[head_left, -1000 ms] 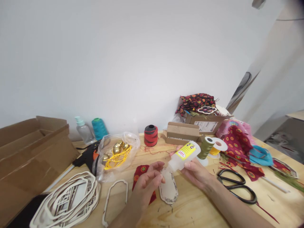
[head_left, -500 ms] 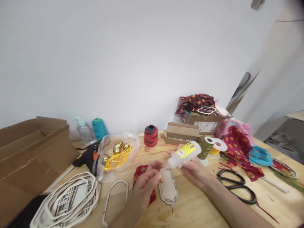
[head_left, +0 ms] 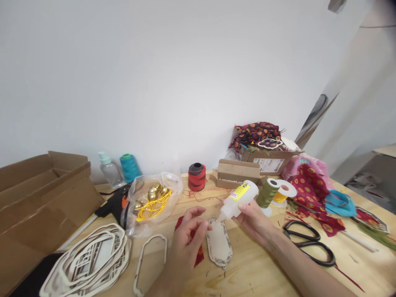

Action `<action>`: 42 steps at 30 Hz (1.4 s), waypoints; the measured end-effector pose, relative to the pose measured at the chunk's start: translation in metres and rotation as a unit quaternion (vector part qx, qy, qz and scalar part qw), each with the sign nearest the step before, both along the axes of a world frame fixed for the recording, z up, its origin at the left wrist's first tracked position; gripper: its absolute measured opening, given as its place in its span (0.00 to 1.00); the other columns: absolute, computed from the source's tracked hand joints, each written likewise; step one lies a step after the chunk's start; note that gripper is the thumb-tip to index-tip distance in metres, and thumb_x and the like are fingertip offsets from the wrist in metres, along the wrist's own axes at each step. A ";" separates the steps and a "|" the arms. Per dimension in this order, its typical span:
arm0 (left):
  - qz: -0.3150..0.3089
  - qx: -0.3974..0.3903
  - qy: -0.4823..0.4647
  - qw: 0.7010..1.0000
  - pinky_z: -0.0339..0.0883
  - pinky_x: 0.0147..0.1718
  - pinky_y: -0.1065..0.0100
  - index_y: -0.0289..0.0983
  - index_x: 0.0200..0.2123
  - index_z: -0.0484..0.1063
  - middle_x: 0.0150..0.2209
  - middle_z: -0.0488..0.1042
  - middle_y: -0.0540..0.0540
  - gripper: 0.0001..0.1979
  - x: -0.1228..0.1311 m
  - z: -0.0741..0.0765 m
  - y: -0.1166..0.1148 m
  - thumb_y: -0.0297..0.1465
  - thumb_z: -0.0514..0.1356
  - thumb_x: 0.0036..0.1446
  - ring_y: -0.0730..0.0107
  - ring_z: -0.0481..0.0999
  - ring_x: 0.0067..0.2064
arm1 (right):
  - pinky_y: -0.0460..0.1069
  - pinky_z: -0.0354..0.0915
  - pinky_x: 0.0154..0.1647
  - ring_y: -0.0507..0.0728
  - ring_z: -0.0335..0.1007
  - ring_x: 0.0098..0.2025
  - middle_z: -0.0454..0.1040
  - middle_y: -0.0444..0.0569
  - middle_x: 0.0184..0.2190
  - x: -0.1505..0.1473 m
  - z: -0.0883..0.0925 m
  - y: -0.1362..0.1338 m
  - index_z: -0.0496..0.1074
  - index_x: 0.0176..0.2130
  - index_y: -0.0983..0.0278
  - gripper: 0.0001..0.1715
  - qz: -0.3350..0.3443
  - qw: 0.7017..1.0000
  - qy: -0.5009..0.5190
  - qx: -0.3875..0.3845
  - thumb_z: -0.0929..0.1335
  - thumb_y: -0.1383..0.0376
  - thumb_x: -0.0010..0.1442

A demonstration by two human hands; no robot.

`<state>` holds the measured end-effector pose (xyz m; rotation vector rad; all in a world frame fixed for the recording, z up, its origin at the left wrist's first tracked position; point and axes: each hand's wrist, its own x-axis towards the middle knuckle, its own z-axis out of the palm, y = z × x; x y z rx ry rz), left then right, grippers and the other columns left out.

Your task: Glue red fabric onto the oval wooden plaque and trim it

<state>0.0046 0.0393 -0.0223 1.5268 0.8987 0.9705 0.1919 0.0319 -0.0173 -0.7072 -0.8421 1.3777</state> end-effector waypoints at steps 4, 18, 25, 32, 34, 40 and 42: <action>0.007 0.045 0.039 0.998 0.51 0.50 0.62 0.40 0.29 0.71 0.47 0.62 0.43 0.12 0.003 0.001 -0.002 0.36 0.51 0.57 0.60 0.59 0.53 | 0.43 0.58 0.24 0.51 0.64 0.26 0.73 0.47 0.27 -0.002 0.000 0.000 0.71 0.31 0.66 0.17 -0.012 1.000 -0.004 -0.014 0.74 0.60 0.42; 0.008 0.072 0.101 0.992 0.56 0.46 0.61 0.40 0.30 0.70 0.48 0.62 0.43 0.12 0.002 -0.002 -0.005 0.35 0.49 0.57 0.58 0.61 0.51 | 0.39 0.55 0.13 0.44 0.56 0.15 0.71 0.45 0.21 -0.008 -0.003 0.002 0.72 0.27 0.70 0.14 -0.073 0.994 -0.014 -0.085 0.74 0.61 0.45; 0.004 0.093 0.084 0.992 0.58 0.40 0.65 0.40 0.25 0.60 0.39 0.64 0.46 0.13 0.003 0.002 -0.005 0.33 0.43 0.60 0.65 0.66 0.41 | 0.37 0.57 0.12 0.43 0.56 0.15 0.71 0.44 0.22 -0.005 -0.004 0.002 0.72 0.28 0.70 0.15 -0.052 0.989 0.016 -0.135 0.72 0.59 0.48; -0.014 0.094 0.121 0.988 0.54 0.49 0.60 0.42 0.37 0.68 0.49 0.60 0.44 0.10 0.001 -0.001 -0.005 0.38 0.51 0.57 0.61 0.59 0.52 | 0.37 0.58 0.13 0.42 0.56 0.15 0.72 0.44 0.22 -0.004 -0.004 0.002 0.72 0.28 0.70 0.15 -0.057 0.987 0.000 -0.148 0.72 0.58 0.48; -0.008 0.120 0.144 0.982 0.55 0.49 0.58 0.42 0.39 0.68 0.50 0.59 0.43 0.11 0.001 -0.005 -0.005 0.38 0.56 0.52 0.58 0.59 0.53 | 0.37 0.57 0.13 0.42 0.56 0.15 0.72 0.45 0.22 -0.005 -0.004 0.001 0.72 0.28 0.70 0.15 -0.064 0.987 -0.010 -0.148 0.72 0.58 0.48; 0.041 0.200 0.178 0.963 0.59 0.46 0.58 0.42 0.31 0.74 0.47 0.64 0.43 0.09 0.001 -0.009 -0.002 0.34 0.54 0.55 0.58 0.63 0.49 | 0.38 0.56 0.14 0.43 0.57 0.16 0.72 0.46 0.22 -0.009 -0.002 0.001 0.72 0.27 0.71 0.16 -0.081 0.985 -0.047 -0.143 0.73 0.59 0.46; 0.047 0.210 0.184 0.959 0.60 0.45 0.58 0.42 0.30 0.75 0.46 0.65 0.43 0.09 0.001 -0.008 -0.001 0.33 0.54 0.55 0.58 0.63 0.48 | 0.38 0.55 0.13 0.44 0.56 0.15 0.70 0.44 0.19 -0.010 -0.001 0.001 0.71 0.26 0.71 0.17 -0.092 0.984 -0.060 -0.140 0.74 0.59 0.44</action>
